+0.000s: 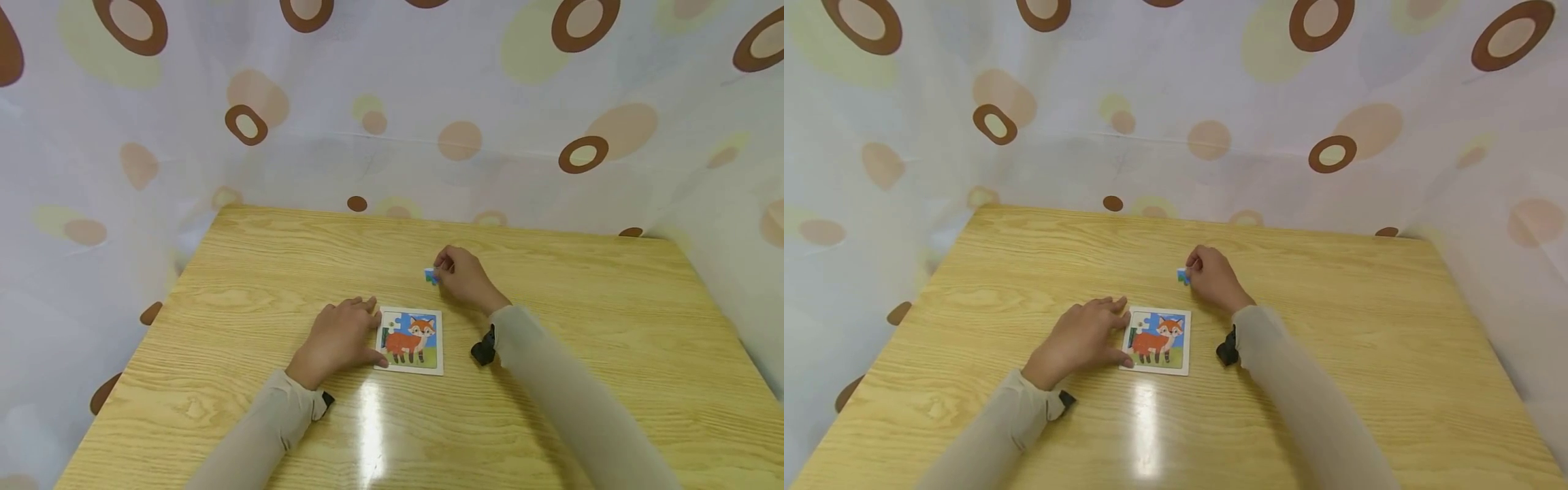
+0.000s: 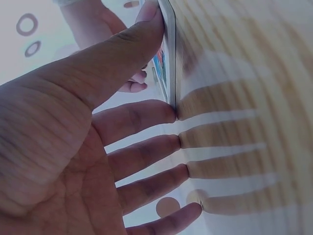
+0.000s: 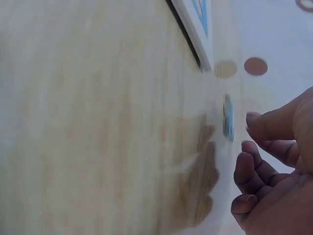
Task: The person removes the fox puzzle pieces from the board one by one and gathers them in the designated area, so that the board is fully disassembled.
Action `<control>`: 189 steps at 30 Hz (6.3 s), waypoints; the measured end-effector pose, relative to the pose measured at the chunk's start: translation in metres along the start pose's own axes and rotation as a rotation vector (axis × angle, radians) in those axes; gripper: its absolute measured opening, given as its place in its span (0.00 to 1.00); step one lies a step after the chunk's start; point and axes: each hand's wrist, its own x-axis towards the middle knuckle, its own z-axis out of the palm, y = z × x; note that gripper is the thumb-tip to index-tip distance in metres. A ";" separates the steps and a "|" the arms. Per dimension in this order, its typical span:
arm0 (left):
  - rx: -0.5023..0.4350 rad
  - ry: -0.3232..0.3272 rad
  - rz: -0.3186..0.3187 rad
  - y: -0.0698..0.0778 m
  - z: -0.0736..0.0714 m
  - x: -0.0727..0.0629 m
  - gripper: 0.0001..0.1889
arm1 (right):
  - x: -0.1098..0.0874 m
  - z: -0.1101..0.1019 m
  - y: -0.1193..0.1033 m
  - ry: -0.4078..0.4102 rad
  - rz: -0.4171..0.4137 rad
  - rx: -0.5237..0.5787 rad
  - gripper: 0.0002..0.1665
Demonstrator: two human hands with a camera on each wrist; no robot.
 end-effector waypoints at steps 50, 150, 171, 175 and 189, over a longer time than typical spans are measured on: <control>0.003 0.035 -0.017 0.017 0.005 0.002 0.46 | -0.056 0.027 -0.048 -0.181 -0.064 -0.054 0.11; 0.054 0.071 0.086 0.046 0.012 0.012 0.33 | -0.074 0.012 -0.012 -0.144 -0.160 -0.126 0.15; 0.081 0.112 0.098 0.045 0.017 0.011 0.34 | -0.069 0.014 -0.014 -0.144 -0.084 0.108 0.13; 0.076 0.107 0.093 0.044 0.017 0.011 0.35 | -0.067 0.013 -0.011 -0.171 -0.110 0.162 0.13; 0.049 0.105 0.097 0.044 0.017 0.012 0.35 | -0.064 -0.020 0.010 -0.112 -0.152 0.115 0.05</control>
